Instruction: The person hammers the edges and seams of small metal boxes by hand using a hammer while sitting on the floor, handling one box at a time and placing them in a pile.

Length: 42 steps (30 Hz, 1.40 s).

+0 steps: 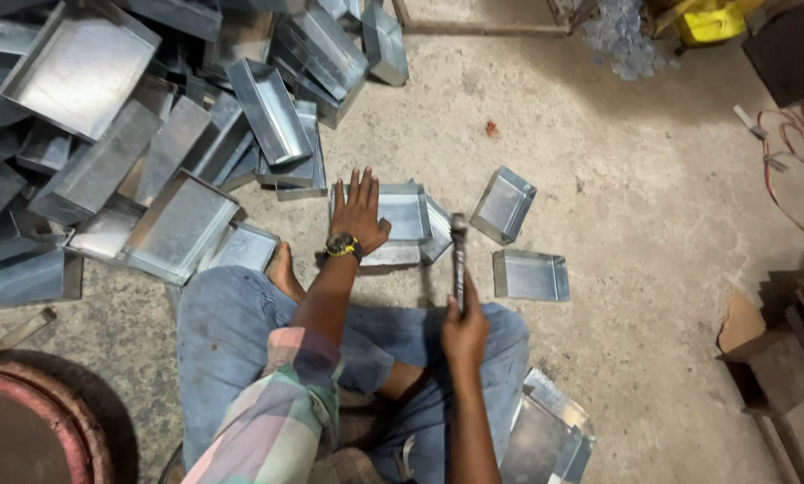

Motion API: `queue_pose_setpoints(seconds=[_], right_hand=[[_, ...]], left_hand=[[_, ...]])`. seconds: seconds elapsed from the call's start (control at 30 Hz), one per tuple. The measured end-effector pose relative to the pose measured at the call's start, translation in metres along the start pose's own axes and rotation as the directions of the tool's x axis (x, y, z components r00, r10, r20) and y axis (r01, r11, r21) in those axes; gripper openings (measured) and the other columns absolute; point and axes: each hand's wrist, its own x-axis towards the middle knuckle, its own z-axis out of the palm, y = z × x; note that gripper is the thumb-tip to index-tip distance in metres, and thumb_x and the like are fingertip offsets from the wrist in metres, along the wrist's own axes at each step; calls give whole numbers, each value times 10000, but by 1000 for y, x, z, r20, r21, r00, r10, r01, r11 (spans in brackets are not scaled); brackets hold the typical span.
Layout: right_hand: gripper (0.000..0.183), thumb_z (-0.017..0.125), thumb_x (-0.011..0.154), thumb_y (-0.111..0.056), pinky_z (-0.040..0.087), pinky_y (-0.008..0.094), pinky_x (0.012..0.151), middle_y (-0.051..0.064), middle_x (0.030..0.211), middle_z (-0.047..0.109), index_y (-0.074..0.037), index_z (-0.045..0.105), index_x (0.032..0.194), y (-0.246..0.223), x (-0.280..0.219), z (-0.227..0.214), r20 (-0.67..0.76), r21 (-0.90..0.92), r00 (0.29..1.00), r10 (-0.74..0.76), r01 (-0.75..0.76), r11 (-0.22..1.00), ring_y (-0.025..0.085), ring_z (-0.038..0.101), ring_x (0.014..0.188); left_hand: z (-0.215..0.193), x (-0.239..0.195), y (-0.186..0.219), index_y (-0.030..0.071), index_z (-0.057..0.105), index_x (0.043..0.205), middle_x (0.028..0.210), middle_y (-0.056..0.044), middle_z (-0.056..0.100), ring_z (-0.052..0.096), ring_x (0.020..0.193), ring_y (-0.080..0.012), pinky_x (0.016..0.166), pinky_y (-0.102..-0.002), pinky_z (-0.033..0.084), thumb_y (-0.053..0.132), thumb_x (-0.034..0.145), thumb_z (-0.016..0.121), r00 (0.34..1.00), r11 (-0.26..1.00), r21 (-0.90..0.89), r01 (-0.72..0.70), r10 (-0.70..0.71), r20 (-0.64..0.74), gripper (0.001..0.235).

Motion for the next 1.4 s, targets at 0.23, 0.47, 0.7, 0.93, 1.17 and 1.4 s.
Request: queue_pose_setpoints(seconds=[0.23,0.47,0.7,0.93,1.17,1.4], right_hand=[[535,613,997,-123,474,316,596,66,794,650,-179,517,1520,32,0,-2,5,172,1000,27,-28,985,115,572,675],[530,654,987,-130,411,272,535,41,704,568,-129,559,1509,2,-5,-9,95,331,995,22,-52,942,100,489,604],[539,589,1038,-127,420,267,527,29,732,602,-83,462,1560,-16,0,1,-155,406,983,-93,150,902,93,534,586],[514,657,976,-114,511,371,643,176,814,694,-146,567,1482,25,7,23,-4,103,1000,-9,9,995,162,646,720],[495,631,974,-136,466,380,583,122,687,609,-172,565,1463,66,-2,8,-24,119,965,263,-258,959,187,532,595],[483,599,1002,-132,417,297,523,51,686,572,-123,549,1482,51,1,8,-28,264,976,214,-199,944,108,486,574]], left_hand=[[-8,-5,8,-4,196,1600,1704,-165,98,37,1575,-343,1240,-579,18,476,814,590,997,999,24,30,-32,74,1002],[-20,-47,19,2,190,1607,1711,-164,64,7,1581,-333,1249,-565,-1,440,769,626,987,998,67,13,-23,158,1041],[-23,-62,21,-5,199,1596,1703,-181,86,27,1576,-347,1244,-571,4,421,758,621,991,1000,-2,17,-16,133,1030],[-5,-53,24,20,508,1383,1376,-179,530,439,1350,-371,1235,-628,159,258,793,637,999,999,23,31,-31,14,648],[-11,-18,19,49,613,1237,1097,-169,650,674,1005,-352,784,-467,587,41,892,596,981,984,19,177,-178,75,345],[-40,-75,35,19,489,1405,1488,-254,426,365,1429,-400,1176,-566,298,366,796,650,985,994,-86,-72,84,150,719]])
